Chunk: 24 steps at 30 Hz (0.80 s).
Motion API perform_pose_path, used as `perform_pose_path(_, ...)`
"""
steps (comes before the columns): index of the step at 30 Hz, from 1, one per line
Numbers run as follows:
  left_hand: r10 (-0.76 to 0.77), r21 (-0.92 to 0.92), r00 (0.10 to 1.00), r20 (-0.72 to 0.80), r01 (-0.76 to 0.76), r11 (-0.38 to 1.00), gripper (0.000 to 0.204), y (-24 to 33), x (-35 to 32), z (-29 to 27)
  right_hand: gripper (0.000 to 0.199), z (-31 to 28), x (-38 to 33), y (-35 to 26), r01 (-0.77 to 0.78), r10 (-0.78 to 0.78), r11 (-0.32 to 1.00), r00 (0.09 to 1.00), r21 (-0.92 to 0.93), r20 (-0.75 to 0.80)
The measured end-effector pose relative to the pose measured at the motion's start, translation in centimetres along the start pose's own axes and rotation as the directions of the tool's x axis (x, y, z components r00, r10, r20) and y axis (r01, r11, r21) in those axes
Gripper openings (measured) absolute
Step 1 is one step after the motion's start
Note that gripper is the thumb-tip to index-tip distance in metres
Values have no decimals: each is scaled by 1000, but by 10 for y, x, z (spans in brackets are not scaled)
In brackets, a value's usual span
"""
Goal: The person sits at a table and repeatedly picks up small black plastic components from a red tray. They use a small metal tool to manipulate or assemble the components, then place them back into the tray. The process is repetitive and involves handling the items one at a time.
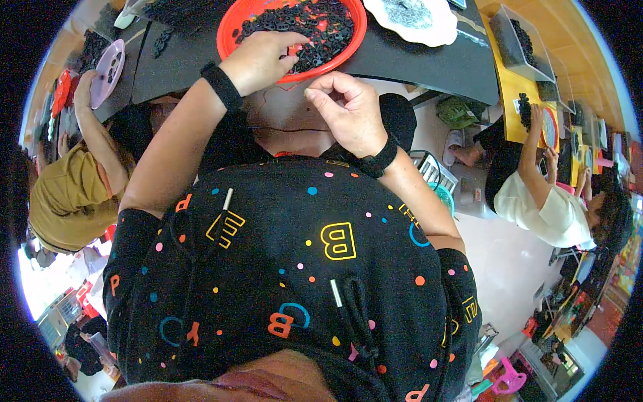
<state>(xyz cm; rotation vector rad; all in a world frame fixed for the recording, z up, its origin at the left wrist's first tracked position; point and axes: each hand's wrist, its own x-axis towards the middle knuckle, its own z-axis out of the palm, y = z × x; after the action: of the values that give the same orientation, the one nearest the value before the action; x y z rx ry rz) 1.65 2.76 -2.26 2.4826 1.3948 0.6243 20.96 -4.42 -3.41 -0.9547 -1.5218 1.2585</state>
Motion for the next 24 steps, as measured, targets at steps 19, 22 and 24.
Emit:
perform_pose_path(19, -143, -69, 988, 57, 147, 987, 15, 2, -6, -6, 3, -6, 0, 5, -44, 43, 998, 999, 44, 19)
perform_pose_path(22, -66, -22, 997, 42, 67, 998, 18, -8, -8, -3, 3, -5, 1, 5, -55, 53, 997, 998, 51, 36)
perform_pose_path(24, -29, 2, 998, 51, 29, 1000, 17, -7, -9, -5, 3, -4, 0, 4, -54, 53, 998, 998, 39, 36)
